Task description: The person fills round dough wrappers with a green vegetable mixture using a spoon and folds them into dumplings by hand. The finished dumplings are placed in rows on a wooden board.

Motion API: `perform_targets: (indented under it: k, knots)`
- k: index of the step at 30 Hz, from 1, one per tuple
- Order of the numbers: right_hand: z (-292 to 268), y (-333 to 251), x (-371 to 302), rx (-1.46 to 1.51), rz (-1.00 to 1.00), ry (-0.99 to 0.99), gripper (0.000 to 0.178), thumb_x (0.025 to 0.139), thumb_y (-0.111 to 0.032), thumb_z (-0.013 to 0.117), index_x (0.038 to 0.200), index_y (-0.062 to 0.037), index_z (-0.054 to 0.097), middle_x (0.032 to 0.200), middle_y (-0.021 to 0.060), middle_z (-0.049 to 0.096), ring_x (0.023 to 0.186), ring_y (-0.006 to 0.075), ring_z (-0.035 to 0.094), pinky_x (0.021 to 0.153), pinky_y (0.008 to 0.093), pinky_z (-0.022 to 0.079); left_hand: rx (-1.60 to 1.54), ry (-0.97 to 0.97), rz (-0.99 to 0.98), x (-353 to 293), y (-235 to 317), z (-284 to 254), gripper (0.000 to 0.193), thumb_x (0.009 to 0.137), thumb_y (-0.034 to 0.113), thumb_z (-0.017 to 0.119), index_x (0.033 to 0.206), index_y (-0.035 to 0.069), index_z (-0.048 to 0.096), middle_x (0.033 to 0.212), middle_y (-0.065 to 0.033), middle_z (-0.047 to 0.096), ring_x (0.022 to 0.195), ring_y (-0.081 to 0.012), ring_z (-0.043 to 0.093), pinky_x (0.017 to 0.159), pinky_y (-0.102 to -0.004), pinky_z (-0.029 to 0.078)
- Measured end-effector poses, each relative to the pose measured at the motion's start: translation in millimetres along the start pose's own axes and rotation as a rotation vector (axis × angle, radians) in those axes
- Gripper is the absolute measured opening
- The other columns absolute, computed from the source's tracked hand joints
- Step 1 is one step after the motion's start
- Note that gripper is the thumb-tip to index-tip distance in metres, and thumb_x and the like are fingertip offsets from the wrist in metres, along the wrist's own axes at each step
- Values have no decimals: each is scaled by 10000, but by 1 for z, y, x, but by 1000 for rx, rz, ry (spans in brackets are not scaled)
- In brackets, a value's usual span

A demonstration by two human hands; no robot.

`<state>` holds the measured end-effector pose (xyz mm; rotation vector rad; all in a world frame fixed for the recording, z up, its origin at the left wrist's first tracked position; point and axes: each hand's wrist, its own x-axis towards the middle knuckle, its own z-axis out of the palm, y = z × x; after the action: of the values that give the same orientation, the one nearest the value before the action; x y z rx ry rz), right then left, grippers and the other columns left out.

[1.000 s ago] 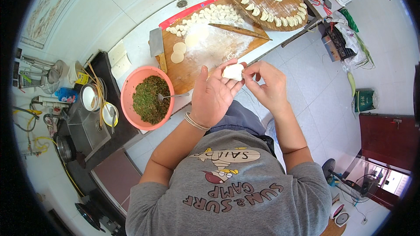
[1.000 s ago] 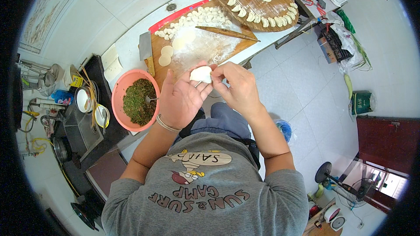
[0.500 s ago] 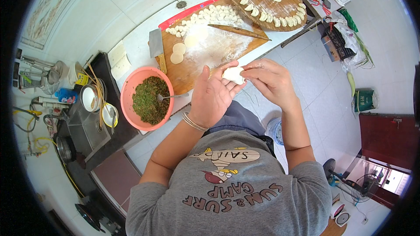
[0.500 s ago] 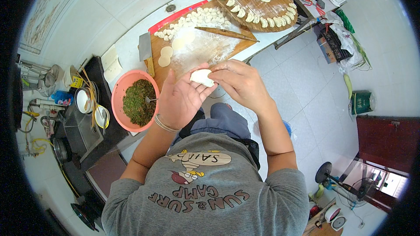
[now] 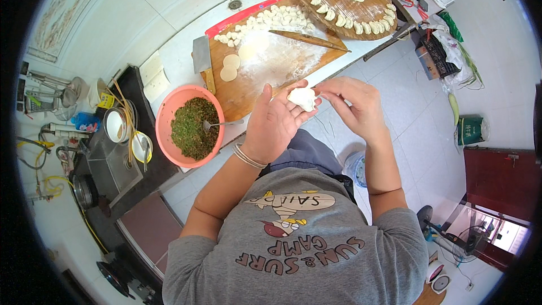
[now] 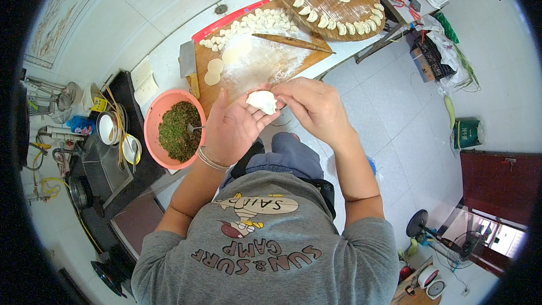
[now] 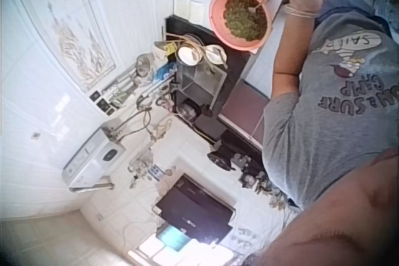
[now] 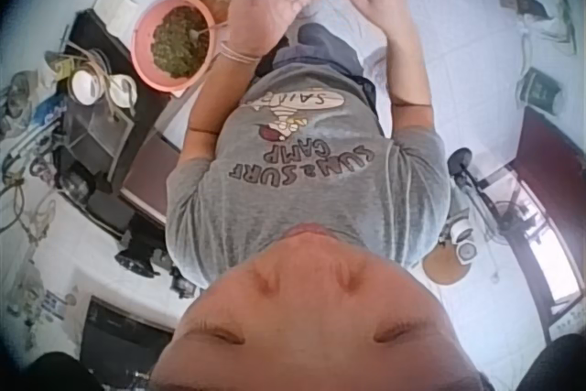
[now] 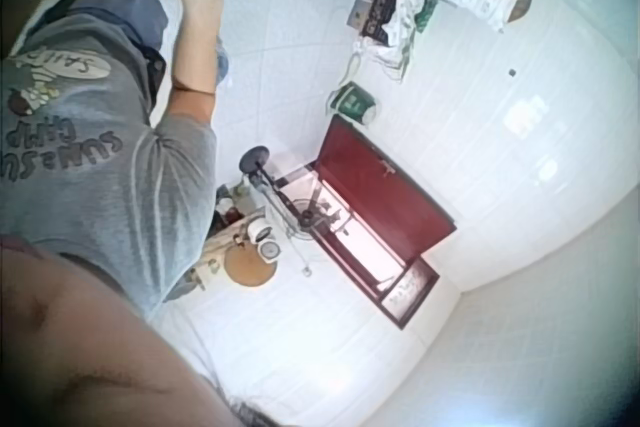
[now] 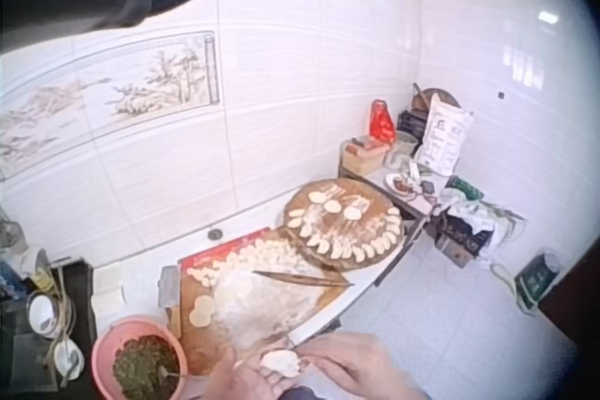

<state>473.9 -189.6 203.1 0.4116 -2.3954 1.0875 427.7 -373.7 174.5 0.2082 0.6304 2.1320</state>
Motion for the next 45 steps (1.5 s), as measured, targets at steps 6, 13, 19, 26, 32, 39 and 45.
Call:
perform_targets:
  k: [6, 13, 19, 26, 32, 39, 45]
  knots:
    - [1, 5, 1, 10, -26, -66, 102, 728, 26, 649, 815, -23, 670, 848, 90, 659, 779, 219, 643, 650, 285, 507, 21, 34, -25, 1, 0, 9, 732, 947, 569, 229, 1327, -51, 314, 1339, -191, 401, 1272, -270, 379, 1084, -412, 270]
    - [2, 1, -1, -79, 108, -177, 174, 719, -5, 676, 889, -42, 660, 820, 74, 652, 699, 205, 637, 594, 292, 507, 85, 69, -56, 3, -5, 4, 720, 954, 560, 214, 1330, -46, 315, 1320, -170, 422, 1246, -249, 405, 1065, -394, 291]
    - [-7, -2, 4, 16, 15, -98, 183, 735, 9, 660, 910, -41, 673, 862, 90, 669, 740, 210, 647, 609, 296, 509, 99, 6, -116, 3, 1, -6, 713, 957, 560, 195, 1332, -31, 327, 1263, -148, 472, 1155, -241, 475, 1031, -377, 322]
    - [-4, 12, 7, 88, -101, -204, 145, 733, 17, 658, 871, -20, 679, 866, 98, 671, 769, 226, 644, 642, 300, 508, 126, -8, -178, 1, 4, 2, 745, 953, 573, 191, 1361, -39, 311, 1261, -134, 477, 1134, -234, 486, 1020, -385, 331]
    - [-7, 1, 8, -13, 1, -332, 143, 736, -28, 658, 879, -25, 655, 848, 92, 653, 751, 260, 629, 637, 317, 513, 151, 56, -214, 1, 2, 0, 766, 948, 593, 190, 1343, -46, 338, 1232, -128, 492, 1107, -220, 493, 990, -364, 350]
    - [-10, -4, 9, 53, -54, -171, 146, 736, 2, 653, 876, -37, 672, 846, 83, 663, 737, 238, 642, 623, 312, 500, 312, -1, -233, 1, 5, -7, 783, 941, 591, 110, 1325, -34, 386, 1135, -136, 567, 898, -177, 546, 778, -307, 434]
    - [-11, 6, 8, 66, -149, -286, 98, 728, -6, 664, 820, -31, 687, 864, 80, 664, 771, 232, 638, 635, 309, 500, 356, -15, -282, 3, 8, 4, 803, 934, 606, 95, 1301, -35, 412, 1090, -146, 585, 848, -178, 557, 716, -288, 448]
